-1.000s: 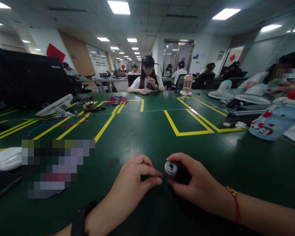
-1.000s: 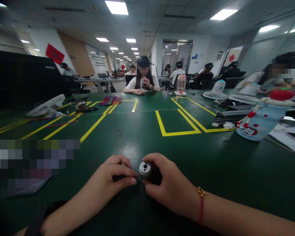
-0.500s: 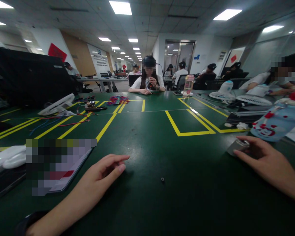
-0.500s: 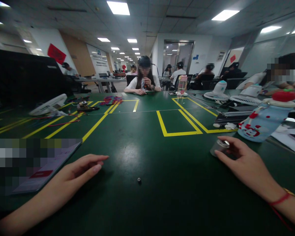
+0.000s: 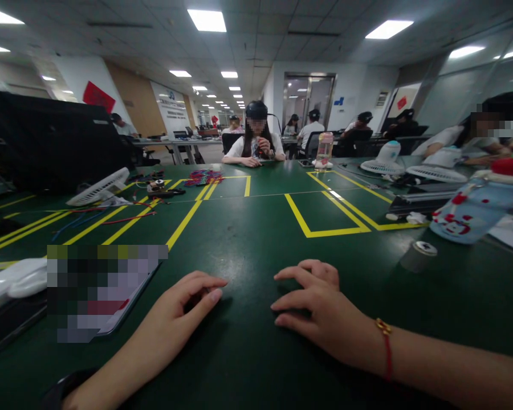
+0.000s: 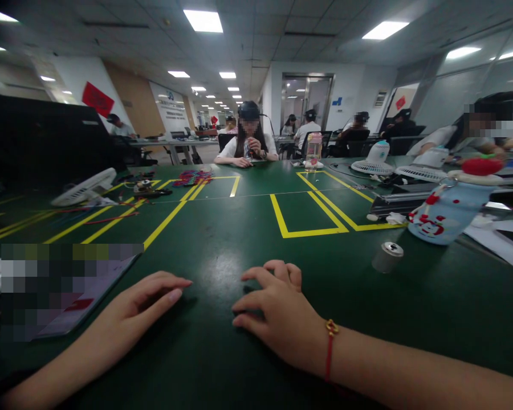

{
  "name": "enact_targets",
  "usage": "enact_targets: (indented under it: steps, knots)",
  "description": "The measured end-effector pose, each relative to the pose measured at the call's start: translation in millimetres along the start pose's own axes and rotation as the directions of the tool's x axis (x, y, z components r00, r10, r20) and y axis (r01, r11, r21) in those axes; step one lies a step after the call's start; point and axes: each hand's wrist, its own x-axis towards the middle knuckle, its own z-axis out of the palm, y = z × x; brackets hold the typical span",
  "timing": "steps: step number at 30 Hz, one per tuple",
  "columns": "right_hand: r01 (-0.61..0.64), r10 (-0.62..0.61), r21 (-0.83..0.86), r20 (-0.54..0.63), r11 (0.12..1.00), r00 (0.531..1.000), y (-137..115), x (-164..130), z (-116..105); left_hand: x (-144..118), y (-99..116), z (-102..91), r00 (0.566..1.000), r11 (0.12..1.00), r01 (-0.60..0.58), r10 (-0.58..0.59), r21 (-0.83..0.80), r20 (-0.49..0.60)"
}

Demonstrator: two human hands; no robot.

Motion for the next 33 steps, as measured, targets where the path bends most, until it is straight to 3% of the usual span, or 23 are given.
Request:
enact_targets:
  steps: [3, 6, 8, 10, 13, 15, 18, 23, 26, 30, 33]
  knots:
    - [-0.037, 0.038, 0.029, -0.049, 0.999, 0.998, 13, 3, -13, -1, 8, -2.4, 1.0, 1.0, 0.002, -0.002, 0.024, 0.001]
    - [-0.189, 0.169, -0.053, -0.261, 0.981, 0.95, 56, -18, -49, 0, 17, -2.6, 1.0, 1.0, 0.01, -0.011, 0.03, 0.024]
    - [-0.365, 0.278, -0.139, -0.422, 0.921, 0.863, 90, -41, -75, 1, 20, -1.2, 1.0, 1.0, 0.003, -0.004, 0.028, 0.023]
    - [-0.562, 0.405, -0.212, -0.5, 0.799, 0.765, 120, -65, -96, 1, 19, 0.5, 1.0, 1.0, -0.002, 0.002, 0.03, 0.02]
    - [-0.755, 0.639, -0.219, -0.421, 0.618, 0.644, 147, -91, -111, 1, 15, 2.2, 1.0, 0.999, -0.005, 0.004, 0.033, 0.018]
    - [-0.804, 0.728, -0.169, -0.349, 0.57, 0.589, 153, -97, -113, 0, 12, 2.6, 1.0, 0.999, -0.011, 0.01, 0.03, 0.017]
    - [-0.812, 0.734, -0.12, -0.368, 0.571, 0.57, 152, -95, -111, -2, 8, 2.6, 1.0, 1.0, -0.011, 0.01, 0.028, 0.026]
    - [-0.802, 0.733, -0.12, -0.346, 0.585, 0.586, 146, -88, -109, -3, 7, 1.9, 1.0, 1.0, -0.008, 0.007, 0.027, 0.031]
    - [-0.815, 0.754, -0.068, -0.341, 0.576, 0.561, 144, -86, -111, -3, 8, 1.2, 0.999, 1.0, 0.002, -0.003, 0.019, 0.044]
    - [-0.835, 0.797, 0.064, -0.346, 0.546, 0.494, 145, -87, -112, -3, 8, 0.2, 0.999, 1.0, 0.0, -0.001, 0.02, 0.044]
    - [-0.754, 0.809, 0.302, -0.296, 0.584, 0.508, 146, -90, -109, -3, 7, -0.2, 0.999, 1.0, -0.005, 0.004, 0.019, 0.041]
